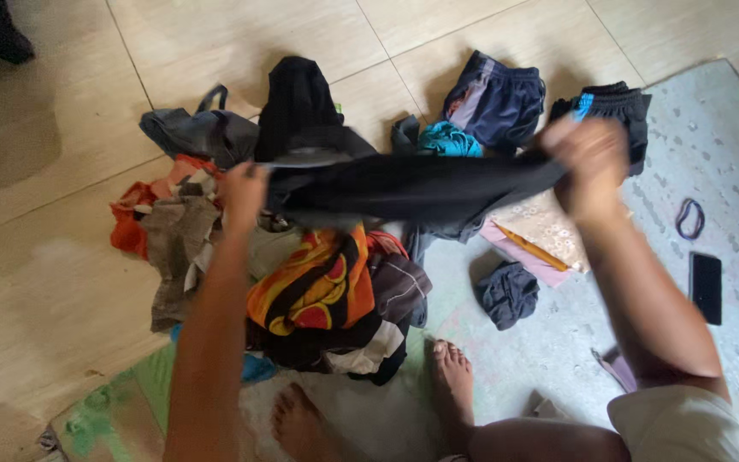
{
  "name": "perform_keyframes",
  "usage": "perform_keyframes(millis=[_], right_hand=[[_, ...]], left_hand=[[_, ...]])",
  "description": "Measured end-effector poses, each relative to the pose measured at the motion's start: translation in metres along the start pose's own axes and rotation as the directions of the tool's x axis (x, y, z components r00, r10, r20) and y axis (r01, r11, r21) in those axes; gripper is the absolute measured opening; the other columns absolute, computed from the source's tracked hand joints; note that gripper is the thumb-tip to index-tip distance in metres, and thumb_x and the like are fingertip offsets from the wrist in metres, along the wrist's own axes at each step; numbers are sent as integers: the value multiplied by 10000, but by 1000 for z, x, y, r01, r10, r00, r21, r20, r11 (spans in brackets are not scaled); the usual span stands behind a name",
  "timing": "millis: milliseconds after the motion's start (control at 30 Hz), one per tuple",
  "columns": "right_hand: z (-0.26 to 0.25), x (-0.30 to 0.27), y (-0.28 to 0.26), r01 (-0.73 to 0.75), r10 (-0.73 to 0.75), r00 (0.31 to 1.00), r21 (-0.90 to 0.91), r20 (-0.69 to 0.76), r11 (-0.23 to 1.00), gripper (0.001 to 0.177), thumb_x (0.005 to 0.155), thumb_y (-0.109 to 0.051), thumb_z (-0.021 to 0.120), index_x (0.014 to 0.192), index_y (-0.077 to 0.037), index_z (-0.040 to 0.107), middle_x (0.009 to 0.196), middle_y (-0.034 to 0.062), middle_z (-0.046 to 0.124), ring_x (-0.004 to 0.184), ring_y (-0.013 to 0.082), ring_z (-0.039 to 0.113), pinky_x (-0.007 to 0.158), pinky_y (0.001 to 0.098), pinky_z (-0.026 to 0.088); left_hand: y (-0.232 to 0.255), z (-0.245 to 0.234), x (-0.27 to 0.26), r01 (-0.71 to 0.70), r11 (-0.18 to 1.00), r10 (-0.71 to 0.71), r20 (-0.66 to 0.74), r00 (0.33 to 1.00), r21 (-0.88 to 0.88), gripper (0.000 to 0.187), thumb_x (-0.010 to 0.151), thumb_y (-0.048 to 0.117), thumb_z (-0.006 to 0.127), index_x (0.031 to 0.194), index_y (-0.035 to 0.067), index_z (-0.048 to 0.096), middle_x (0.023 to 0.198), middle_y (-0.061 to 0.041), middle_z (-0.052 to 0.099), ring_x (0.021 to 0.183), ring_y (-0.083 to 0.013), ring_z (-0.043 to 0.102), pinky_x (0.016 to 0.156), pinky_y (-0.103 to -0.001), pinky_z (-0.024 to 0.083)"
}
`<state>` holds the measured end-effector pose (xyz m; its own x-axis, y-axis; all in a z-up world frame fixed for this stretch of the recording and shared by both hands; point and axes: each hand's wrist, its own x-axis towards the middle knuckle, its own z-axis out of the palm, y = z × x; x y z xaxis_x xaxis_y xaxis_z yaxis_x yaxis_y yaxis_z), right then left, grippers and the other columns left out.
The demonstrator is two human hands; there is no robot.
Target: The person sits on the floor and folds various garments, including shorts and shirts, by hand. They pick up each item, fold it, and place it into a neat stack on the floor.
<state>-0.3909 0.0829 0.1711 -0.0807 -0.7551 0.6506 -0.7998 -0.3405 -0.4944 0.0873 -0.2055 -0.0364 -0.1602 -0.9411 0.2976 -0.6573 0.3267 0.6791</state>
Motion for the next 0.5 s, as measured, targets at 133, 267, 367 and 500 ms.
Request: perform_keyframes(millis=[133, 267, 367, 500], right_hand=[[-27, 29, 44, -174, 805, 592, 981, 35, 85, 120, 971, -178, 585, 936, -64, 605, 830, 125, 625, 802, 265, 646, 780, 401, 561], [-10, 20, 69, -394, 657, 736, 685, -164, 612, 61, 970, -48, 612, 948, -74, 562, 867, 66, 586, 808, 177, 591, 771, 317, 526], [27, 12, 62, -308, 391, 897, 343, -204, 887, 167, 970, 50, 633, 958, -81, 529, 895, 21, 557, 812, 110, 550, 763, 254, 500], [105, -8, 5, -271, 274, 961, 266, 24, 925, 216, 974, 91, 529, 1083, -35, 668, 1056, 86, 622, 943, 190, 576, 877, 318, 493]], left_hand=[[-16, -49, 3, 560, 582, -479, 308, 822, -590, 361, 1041, 258, 687, 994, -30, 475, 876, -63, 455, 751, -223, 464, 745, -475, 435], [43, -71, 7, 720, 42, -520, 600, 608, -693, 287, 905, 248, 673, 1123, 66, 632, 1054, -57, 669, 852, -168, 693, 832, -394, 528], [104, -90, 0, 759, 31, -461, 665, 588, -650, 397, 1034, 381, 752, 1200, 91, 538, 1157, -227, 700, 666, -259, 372, 928, -373, 554], [181, -87, -23, 634, -20, 148, 625, 767, -773, 454, 936, 88, 694, 1359, 89, 531, 1123, -3, 643, 966, -94, 640, 866, -279, 513]])
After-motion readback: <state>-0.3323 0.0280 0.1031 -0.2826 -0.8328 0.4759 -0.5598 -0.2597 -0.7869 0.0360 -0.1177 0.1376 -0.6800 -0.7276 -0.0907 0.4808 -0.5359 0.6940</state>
